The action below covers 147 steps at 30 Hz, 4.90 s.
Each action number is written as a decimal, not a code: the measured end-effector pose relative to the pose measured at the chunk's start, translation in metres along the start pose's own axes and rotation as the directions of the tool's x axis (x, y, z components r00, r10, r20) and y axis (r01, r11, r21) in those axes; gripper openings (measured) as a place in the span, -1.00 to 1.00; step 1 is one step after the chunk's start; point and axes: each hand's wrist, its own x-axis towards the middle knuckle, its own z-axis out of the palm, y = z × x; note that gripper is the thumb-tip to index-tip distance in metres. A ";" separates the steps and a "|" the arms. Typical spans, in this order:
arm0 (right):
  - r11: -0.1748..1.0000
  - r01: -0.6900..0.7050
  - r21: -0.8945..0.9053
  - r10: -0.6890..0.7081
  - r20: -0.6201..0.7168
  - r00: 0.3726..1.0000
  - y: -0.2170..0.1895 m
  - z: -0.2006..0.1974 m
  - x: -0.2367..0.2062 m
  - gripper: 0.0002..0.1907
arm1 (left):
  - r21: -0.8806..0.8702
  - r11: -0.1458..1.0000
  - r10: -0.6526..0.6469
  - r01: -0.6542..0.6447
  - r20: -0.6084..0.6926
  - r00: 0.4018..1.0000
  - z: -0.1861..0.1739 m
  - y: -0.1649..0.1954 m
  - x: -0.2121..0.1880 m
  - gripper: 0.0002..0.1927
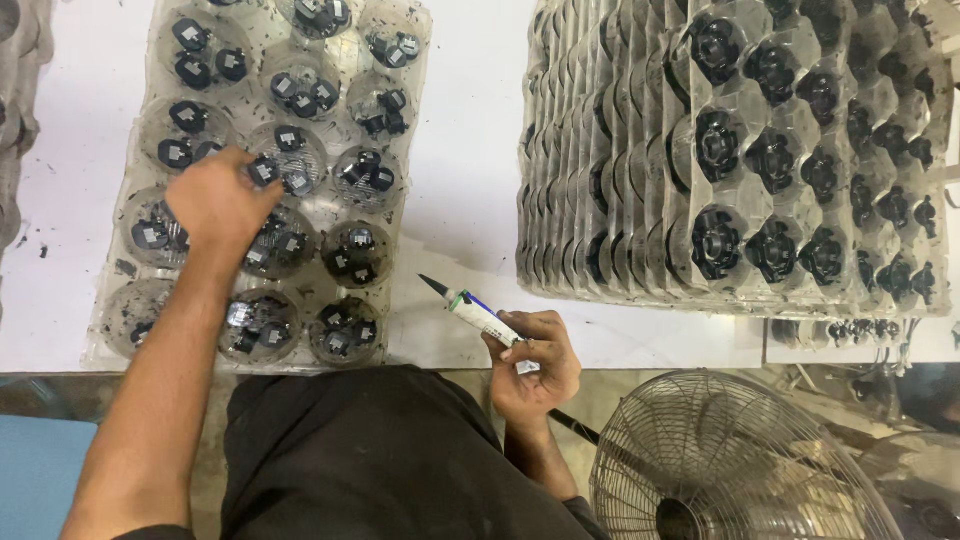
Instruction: The person applies adhesive from a tube to small black plastic rotor-like components arranged in molded trays, handling one component at a time and placing it back into the tray. They occasionally wipe the tube with a cloth and reposition trays to reach more parts.
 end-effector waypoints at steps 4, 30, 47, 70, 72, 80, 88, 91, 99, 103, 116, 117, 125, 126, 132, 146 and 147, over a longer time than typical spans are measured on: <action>1.000 -0.003 0.010 0.003 -0.003 1.000 0.002 0.002 0.001 -0.63 | 0.203 0.973 0.103 -0.108 0.035 0.994 0.019 -0.009 0.026 -0.58; 0.999 -0.024 -0.041 0.025 0.022 0.999 -0.008 -0.012 -0.005 -0.61 | 0.016 0.982 -0.189 0.188 0.043 0.981 0.037 0.052 0.013 -0.21; 0.999 0.025 -0.026 -0.024 0.023 0.999 -0.008 -0.025 -0.017 -0.63 | -0.003 0.986 -0.167 0.167 -0.040 0.985 0.032 0.047 -0.006 -0.25; 0.875 -0.264 0.406 0.287 0.004 0.958 0.004 0.020 -0.011 -0.61 | -0.977 0.001 -0.026 0.212 0.212 0.977 -0.145 0.117 -0.108 -0.54; 0.952 -0.120 0.282 0.128 -0.012 0.992 -0.003 0.022 -0.007 -0.59 | -0.973 0.004 0.026 0.230 0.230 0.973 -0.155 0.131 -0.114 -0.50; 0.982 0.089 0.169 -0.090 -0.004 0.996 -0.031 0.020 0.006 -0.56 | -0.972 0.227 0.113 0.059 0.087 0.990 -0.178 0.154 -0.130 -0.54; 0.979 0.164 0.119 -0.166 0.001 0.986 -0.038 0.026 0.013 -0.56 | -0.933 0.341 0.043 0.113 0.135 0.990 -0.191 0.164 -0.132 -0.44; 0.974 0.206 0.091 -0.208 0.006 0.978 -0.039 0.029 0.016 -0.56 | -0.923 0.380 0.067 0.060 0.092 0.994 -0.196 0.163 -0.130 -0.43; 0.957 0.276 0.084 -0.272 -0.059 0.961 -0.038 0.038 0.019 -0.55 | -0.935 0.342 0.071 0.095 0.126 0.989 -0.190 0.163 -0.131 -0.44; 0.954 0.299 0.023 -0.299 -0.017 0.954 -0.039 0.037 0.020 -0.54 | -0.939 0.325 0.061 0.109 0.136 0.989 -0.188 0.163 -0.131 -0.45; 0.948 0.319 0.006 -0.318 -0.036 0.947 -0.035 0.037 0.020 -0.58 | -0.939 0.323 0.070 0.118 0.148 0.987 -0.182 0.165 -0.129 -0.45; 0.948 0.318 0.003 -0.318 -0.029 0.948 -0.035 0.037 0.021 -0.58 | -0.940 0.318 0.070 0.124 0.154 0.986 -0.182 0.165 -0.129 -0.45; 0.954 0.298 -0.011 -0.298 -0.012 0.954 -0.037 0.038 0.019 -0.56 | -0.957 0.218 0.044 0.194 0.208 0.977 -0.168 0.160 -0.132 -0.43; 0.956 0.294 -0.005 -0.294 -0.010 0.956 -0.037 0.038 0.019 -0.57 | -0.958 0.124 0.039 0.258 0.265 0.964 -0.164 0.160 -0.132 -0.44; 0.962 0.274 0.014 -0.273 -0.046 0.961 -0.035 0.041 0.015 -0.54 | -0.855 -0.271 0.110 0.443 0.430 0.896 -0.146 0.161 -0.141 -0.55; 0.954 0.298 0.029 -0.290 -0.154 0.944 -0.028 0.048 0.016 -0.53 | -0.865 -0.225 0.209 0.449 0.407 0.889 -0.138 0.160 -0.148 -0.58; 0.957 0.288 0.021 -0.283 -0.133 0.950 -0.029 0.047 0.016 -0.53 | -0.850 -0.246 0.203 0.465 0.424 0.883 -0.137 0.160 -0.148 -0.58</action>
